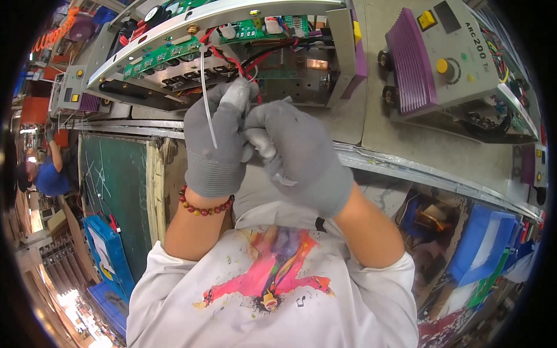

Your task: Wiring and securing components inside an electronic device using zip ties on an assembly line.

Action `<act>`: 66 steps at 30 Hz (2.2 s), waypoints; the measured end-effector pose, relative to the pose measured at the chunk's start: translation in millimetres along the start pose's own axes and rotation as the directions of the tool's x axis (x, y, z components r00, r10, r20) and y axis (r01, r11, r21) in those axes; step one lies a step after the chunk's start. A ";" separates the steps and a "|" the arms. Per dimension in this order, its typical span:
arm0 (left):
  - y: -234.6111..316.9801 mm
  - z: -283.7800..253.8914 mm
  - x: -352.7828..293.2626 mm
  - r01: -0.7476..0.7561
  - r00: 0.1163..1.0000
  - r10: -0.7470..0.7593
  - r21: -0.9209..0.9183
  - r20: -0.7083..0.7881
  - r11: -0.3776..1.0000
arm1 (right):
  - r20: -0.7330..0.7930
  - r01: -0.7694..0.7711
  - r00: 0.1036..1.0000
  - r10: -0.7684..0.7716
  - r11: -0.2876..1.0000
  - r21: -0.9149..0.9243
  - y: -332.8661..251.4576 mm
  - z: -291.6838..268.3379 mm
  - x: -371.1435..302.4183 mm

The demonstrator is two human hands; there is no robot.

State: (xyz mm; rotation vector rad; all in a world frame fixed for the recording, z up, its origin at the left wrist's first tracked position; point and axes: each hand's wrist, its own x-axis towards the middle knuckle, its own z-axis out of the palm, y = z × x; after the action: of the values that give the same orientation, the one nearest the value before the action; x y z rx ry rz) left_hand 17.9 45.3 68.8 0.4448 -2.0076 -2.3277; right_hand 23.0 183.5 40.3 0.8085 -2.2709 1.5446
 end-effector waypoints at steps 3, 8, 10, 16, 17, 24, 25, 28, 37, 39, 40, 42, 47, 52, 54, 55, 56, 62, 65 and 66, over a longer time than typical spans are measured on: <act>-5.7 -3.7 2.5 -0.039 0.999 0.040 0.104 -0.010 0.994 | -0.099 -0.030 0.995 0.010 0.979 -0.201 1.1 -3.1 -0.8; -6.0 -0.6 -1.2 -0.077 0.995 0.073 0.064 0.064 0.995 | -0.023 -0.058 0.998 0.053 0.891 -0.450 -7.4 -5.0 8.3; -3.9 4.3 -1.7 -0.084 0.995 0.081 0.054 0.055 0.995 | 0.023 -0.036 0.998 0.057 0.854 -0.518 -6.7 -7.3 14.7; -7.0 5.2 1.2 -0.095 0.995 0.097 0.073 -0.028 0.993 | 0.273 0.068 0.962 -0.018 0.982 -0.176 7.0 -15.3 13.8; -11.5 3.6 2.7 -0.087 0.996 0.088 0.058 -0.027 0.995 | 0.293 0.078 0.954 -0.061 0.996 -0.046 9.0 -17.8 12.8; -32.6 -28.7 7.3 -0.097 0.993 0.090 0.097 0.072 0.991 | 0.246 0.116 0.961 -0.130 0.991 0.069 -11.8 -24.5 15.2; -30.9 -34.8 5.2 0.057 0.987 -0.031 -0.163 0.158 0.985 | 0.355 0.105 0.933 -0.061 0.989 -0.105 -16.3 -27.1 9.3; -14.9 -55.3 -14.7 0.002 0.975 0.087 0.395 -0.206 0.919 | 0.292 -0.033 0.951 0.103 0.971 -0.238 -42.2 -53.9 -39.6; -59.2 -32.3 50.0 -0.671 0.612 0.707 0.706 0.354 0.227 | -0.890 -0.908 0.394 -0.230 -0.249 -0.337 -120.3 -416.5 -443.1; -66.9 -38.7 47.6 -0.622 0.670 0.707 0.692 0.227 0.367 | -0.974 -0.857 0.065 0.217 -0.488 -0.166 -130.6 -458.2 -545.7; -71.1 -39.6 40.1 -0.574 0.687 0.703 0.733 0.186 0.366 | -0.929 -0.796 -0.040 0.369 -0.573 -0.193 -131.3 -470.4 -586.8; -74.5 -34.4 33.3 -0.612 0.762 0.631 0.478 0.145 0.630 | -0.855 -0.730 -0.133 0.502 -0.633 -0.258 -127.1 -484.5 -638.7; -87.4 10.4 29.4 -0.677 0.693 0.721 0.340 -0.002 0.653 | -0.931 -0.849 -0.106 0.349 -0.519 -0.098 -135.5 -494.7 -630.1; -97.9 6.1 36.7 -0.714 0.698 0.713 -0.018 0.075 0.700 | -0.766 0.010 -0.205 0.609 -0.781 -0.624 -158.1 -514.7 -610.4; -100.2 -11.4 36.3 -0.684 0.726 0.673 0.053 0.140 0.728 | -0.647 0.125 -0.241 0.723 -0.638 -0.760 -171.8 -524.2 -614.6; -102.1 -16.9 38.5 -0.690 0.722 0.671 0.255 0.168 0.678 | -0.626 0.162 -0.221 0.748 -0.605 -0.780 -182.1 -526.2 -614.2; -104.0 -20.9 39.4 -0.663 0.726 0.659 0.449 0.194 0.599 | -0.698 0.107 -0.196 0.688 -0.693 -0.713 -190.6 -528.0 -608.3; -97.3 -4.7 32.3 -0.793 0.441 0.897 0.483 0.032 0.372 | -0.913 -0.859 0.124 -0.388 -0.503 0.097 -210.8 -427.1 -438.8; -73.4 -10.8 0.1 -0.945 0.303 0.951 0.147 0.055 0.293 | -0.791 -0.799 0.590 -0.162 0.022 -0.601 -133.5 -288.8 -310.7; -67.4 -13.7 -13.5 -0.907 0.397 0.883 -0.045 0.250 0.420 | -0.734 -0.707 0.678 0.045 0.314 -0.634 -102.0 -236.0 -273.6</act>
State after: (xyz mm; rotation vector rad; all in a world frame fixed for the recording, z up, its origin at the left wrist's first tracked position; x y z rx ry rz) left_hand 44.8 45.9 4.0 -0.8223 -1.7094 -1.5689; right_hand 284.1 451.7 68.7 -0.5896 -2.3088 0.2736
